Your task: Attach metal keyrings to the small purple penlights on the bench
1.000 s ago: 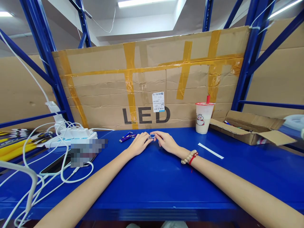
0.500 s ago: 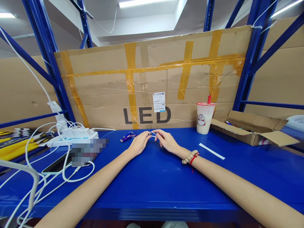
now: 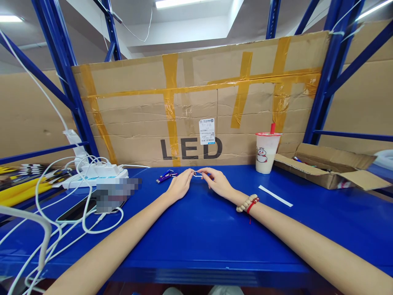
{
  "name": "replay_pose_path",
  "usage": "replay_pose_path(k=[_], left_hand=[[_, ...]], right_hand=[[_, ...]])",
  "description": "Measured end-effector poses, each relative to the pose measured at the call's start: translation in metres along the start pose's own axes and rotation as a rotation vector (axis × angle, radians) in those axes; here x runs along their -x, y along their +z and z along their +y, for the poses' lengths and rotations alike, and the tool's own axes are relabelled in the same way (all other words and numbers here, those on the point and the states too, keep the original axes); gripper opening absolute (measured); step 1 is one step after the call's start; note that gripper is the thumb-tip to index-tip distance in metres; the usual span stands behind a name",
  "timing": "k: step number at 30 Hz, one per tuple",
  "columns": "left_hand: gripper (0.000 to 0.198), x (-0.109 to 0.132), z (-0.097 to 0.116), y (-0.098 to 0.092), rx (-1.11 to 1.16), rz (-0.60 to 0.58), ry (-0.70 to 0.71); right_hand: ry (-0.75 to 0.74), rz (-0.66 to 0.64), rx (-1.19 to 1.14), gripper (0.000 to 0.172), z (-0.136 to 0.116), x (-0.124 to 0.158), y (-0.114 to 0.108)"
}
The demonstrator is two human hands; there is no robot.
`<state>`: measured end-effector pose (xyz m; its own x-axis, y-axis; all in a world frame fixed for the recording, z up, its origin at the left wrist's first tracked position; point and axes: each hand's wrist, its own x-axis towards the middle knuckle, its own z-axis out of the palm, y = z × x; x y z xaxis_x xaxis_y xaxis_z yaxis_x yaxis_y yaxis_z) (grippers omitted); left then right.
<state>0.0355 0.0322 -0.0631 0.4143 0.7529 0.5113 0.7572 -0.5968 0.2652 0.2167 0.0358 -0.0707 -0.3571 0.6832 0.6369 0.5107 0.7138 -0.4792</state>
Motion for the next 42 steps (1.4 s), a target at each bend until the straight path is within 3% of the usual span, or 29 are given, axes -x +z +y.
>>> replay_pose_path(k=[8, 14, 23, 34, 42], left_hand=[[0.028, -0.001, 0.005, -0.003, -0.044, -0.049, -0.033], [0.030, -0.001, 0.003, -0.002, -0.053, -0.043, -0.011], [0.031, 0.000, 0.004, -0.003, -0.067, -0.064, 0.061], [0.028, 0.000, 0.006, -0.002, -0.039, -0.073, 0.069], [0.030, 0.000, 0.011, -0.003, -0.148, -0.113, 0.024]], right_hand=[[-0.042, -0.039, 0.268, 0.033, -0.004, 0.002, -0.003], [-0.118, -0.150, 0.481, 0.032, -0.012, 0.004, -0.007], [-0.174, -0.183, 0.542, 0.027, -0.011, 0.004, -0.006], [-0.177, -0.060, 0.443, 0.020, -0.007, 0.002, -0.005], [-0.128, 0.062, 0.370, 0.028, -0.003, 0.000, -0.004]])
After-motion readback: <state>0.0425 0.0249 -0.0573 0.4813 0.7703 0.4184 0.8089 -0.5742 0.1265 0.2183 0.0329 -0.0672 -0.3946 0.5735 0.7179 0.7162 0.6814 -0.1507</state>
